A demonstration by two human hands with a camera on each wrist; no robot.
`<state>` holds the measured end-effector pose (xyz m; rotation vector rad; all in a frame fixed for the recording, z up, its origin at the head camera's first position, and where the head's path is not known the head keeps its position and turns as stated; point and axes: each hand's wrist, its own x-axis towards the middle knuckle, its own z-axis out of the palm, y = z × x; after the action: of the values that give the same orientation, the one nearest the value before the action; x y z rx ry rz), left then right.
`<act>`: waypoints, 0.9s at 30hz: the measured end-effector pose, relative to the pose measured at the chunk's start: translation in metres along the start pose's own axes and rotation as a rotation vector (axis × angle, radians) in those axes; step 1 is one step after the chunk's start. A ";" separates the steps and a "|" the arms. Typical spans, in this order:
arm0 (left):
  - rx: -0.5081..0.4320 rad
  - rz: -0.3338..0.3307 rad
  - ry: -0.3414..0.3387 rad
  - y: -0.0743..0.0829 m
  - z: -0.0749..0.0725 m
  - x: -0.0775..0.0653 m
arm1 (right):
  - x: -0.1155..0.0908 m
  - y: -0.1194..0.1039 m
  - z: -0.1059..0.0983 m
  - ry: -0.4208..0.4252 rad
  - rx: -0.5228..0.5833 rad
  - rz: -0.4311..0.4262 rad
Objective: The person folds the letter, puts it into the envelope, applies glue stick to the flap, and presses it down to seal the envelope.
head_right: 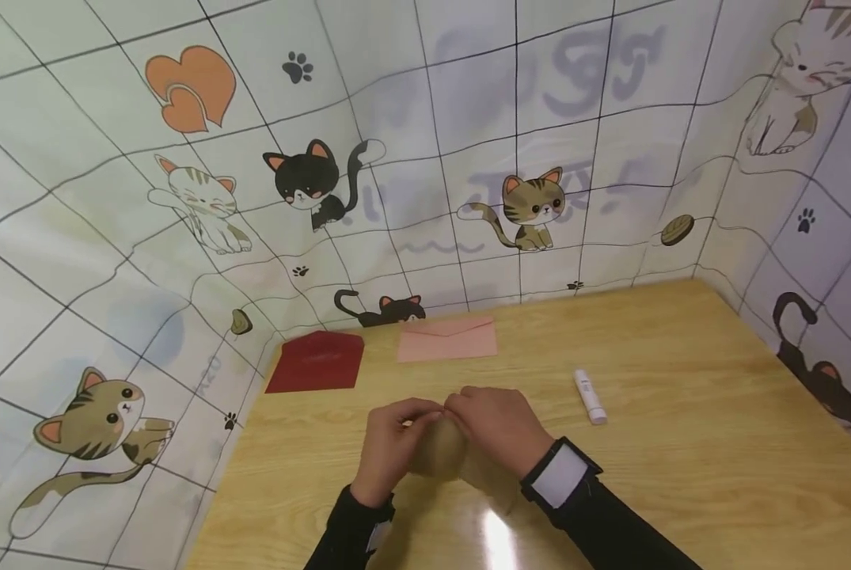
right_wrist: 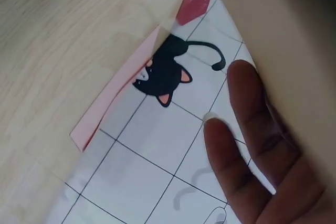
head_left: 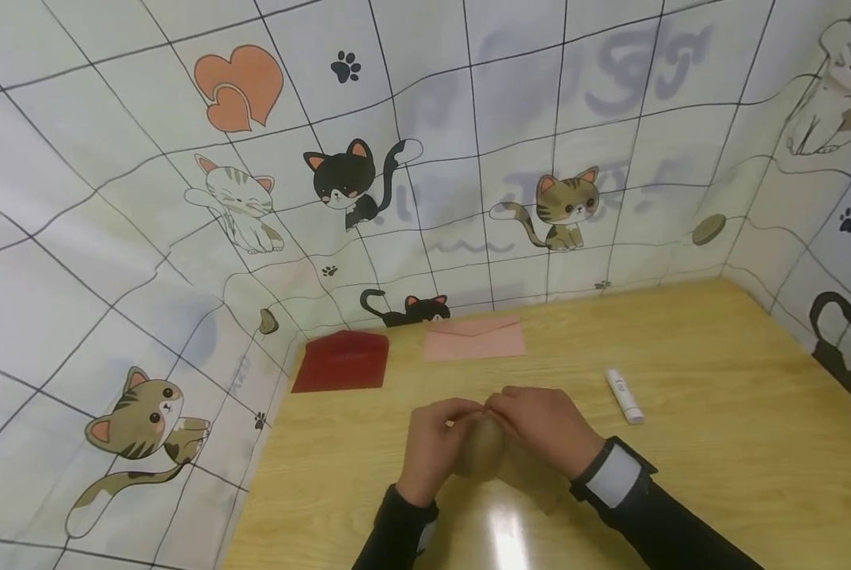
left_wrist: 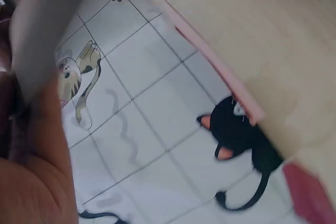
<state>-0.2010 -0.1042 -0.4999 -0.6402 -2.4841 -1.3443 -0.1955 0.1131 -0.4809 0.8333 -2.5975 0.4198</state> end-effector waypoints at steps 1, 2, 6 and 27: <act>0.078 0.043 0.042 0.001 0.001 -0.001 | 0.000 -0.001 -0.001 -0.001 -0.006 0.008; 0.155 0.084 0.092 0.002 0.002 -0.003 | 0.001 -0.001 -0.001 -0.004 -0.006 0.016; 0.416 0.220 0.296 0.000 0.000 -0.004 | -0.002 0.002 -0.006 -0.041 0.035 0.062; 0.207 0.075 0.158 -0.001 -0.010 -0.003 | -0.023 0.022 -0.015 -0.087 0.620 0.099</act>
<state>-0.1990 -0.1144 -0.4965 -0.5514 -2.4044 -1.0506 -0.1876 0.1478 -0.4814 0.9205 -2.6154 1.2845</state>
